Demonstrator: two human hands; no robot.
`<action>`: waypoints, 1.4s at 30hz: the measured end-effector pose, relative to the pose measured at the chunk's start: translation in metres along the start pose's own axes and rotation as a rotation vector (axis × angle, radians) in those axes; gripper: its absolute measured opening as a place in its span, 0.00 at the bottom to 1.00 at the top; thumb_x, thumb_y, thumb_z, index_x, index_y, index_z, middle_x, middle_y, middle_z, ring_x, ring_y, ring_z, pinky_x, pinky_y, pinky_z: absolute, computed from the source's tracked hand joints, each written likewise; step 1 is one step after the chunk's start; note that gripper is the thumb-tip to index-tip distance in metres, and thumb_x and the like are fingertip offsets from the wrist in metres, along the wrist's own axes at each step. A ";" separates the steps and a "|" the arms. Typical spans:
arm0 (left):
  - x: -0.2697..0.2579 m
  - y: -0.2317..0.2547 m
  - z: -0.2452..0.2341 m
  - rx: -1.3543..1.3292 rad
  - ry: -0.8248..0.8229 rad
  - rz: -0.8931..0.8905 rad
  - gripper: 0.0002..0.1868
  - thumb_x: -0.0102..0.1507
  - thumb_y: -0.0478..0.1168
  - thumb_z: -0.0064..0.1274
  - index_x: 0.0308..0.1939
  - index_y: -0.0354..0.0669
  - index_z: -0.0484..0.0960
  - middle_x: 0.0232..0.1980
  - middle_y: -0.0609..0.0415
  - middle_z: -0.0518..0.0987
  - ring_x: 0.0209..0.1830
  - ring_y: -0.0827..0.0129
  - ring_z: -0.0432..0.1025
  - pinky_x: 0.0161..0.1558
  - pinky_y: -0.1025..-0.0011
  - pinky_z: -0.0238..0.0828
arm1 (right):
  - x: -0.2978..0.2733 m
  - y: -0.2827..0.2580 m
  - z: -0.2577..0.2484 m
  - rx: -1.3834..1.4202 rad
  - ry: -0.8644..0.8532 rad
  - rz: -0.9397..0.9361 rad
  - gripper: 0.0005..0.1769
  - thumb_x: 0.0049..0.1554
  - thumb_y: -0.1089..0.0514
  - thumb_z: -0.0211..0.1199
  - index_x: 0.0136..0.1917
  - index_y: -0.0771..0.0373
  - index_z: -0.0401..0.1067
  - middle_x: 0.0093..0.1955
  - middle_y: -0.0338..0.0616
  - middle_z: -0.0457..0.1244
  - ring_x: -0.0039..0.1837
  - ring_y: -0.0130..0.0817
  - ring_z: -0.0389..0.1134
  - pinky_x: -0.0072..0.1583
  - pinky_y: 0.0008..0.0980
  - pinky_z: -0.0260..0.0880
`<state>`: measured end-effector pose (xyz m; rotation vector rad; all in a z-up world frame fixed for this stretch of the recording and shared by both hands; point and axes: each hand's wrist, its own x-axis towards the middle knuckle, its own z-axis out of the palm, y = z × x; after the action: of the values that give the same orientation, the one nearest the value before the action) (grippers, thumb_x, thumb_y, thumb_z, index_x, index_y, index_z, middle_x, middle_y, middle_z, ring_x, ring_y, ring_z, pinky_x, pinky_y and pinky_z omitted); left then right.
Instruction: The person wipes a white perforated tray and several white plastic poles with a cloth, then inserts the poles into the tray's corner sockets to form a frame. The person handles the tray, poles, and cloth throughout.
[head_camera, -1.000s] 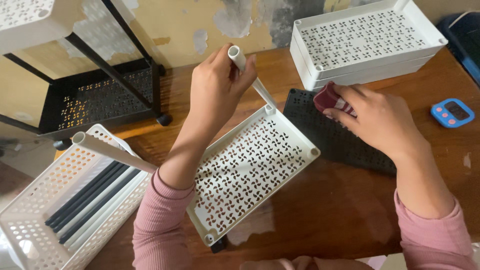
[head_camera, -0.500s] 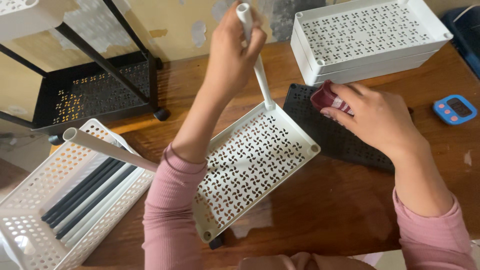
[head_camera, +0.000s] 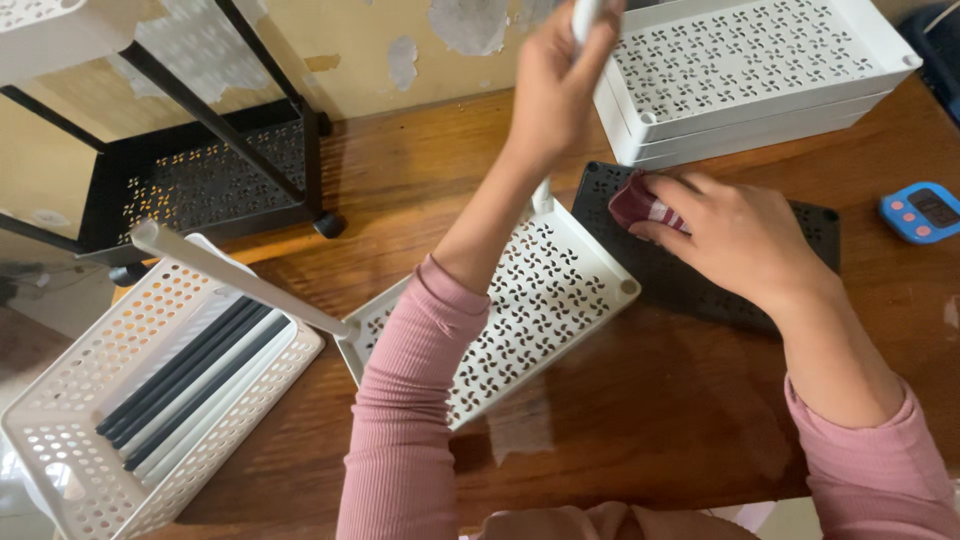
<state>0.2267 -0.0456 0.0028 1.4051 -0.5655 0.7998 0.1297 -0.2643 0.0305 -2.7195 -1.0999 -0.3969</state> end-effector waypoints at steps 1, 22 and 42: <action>0.006 -0.005 -0.003 -0.017 0.011 -0.080 0.09 0.74 0.38 0.49 0.42 0.36 0.79 0.30 0.59 0.72 0.29 0.80 0.62 0.32 0.75 0.59 | 0.000 0.001 0.001 0.007 0.004 0.004 0.25 0.56 0.39 0.60 0.61 0.53 0.73 0.53 0.44 0.69 0.46 0.49 0.72 0.44 0.47 0.74; -0.005 0.028 -0.032 -0.288 0.026 -0.313 0.11 0.72 0.36 0.42 0.34 0.39 0.73 0.20 0.62 0.63 0.15 0.81 0.54 0.18 0.76 0.47 | 0.011 -0.056 -0.017 0.104 -0.736 0.138 0.49 0.43 0.30 0.66 0.71 0.51 0.56 0.42 0.48 0.70 0.30 0.38 0.73 0.39 0.38 0.78; 0.006 0.036 -0.030 -0.362 -0.236 -0.501 0.09 0.70 0.37 0.45 0.39 0.38 0.77 0.20 0.65 0.62 0.16 0.80 0.54 0.18 0.75 0.46 | 0.000 -0.044 0.007 0.100 -0.606 0.002 0.50 0.43 0.34 0.69 0.71 0.58 0.56 0.49 0.53 0.67 0.37 0.47 0.73 0.45 0.43 0.76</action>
<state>0.1990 -0.0160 0.0269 1.2320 -0.4784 0.1212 0.1003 -0.2316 0.0271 -2.8148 -1.1949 0.5076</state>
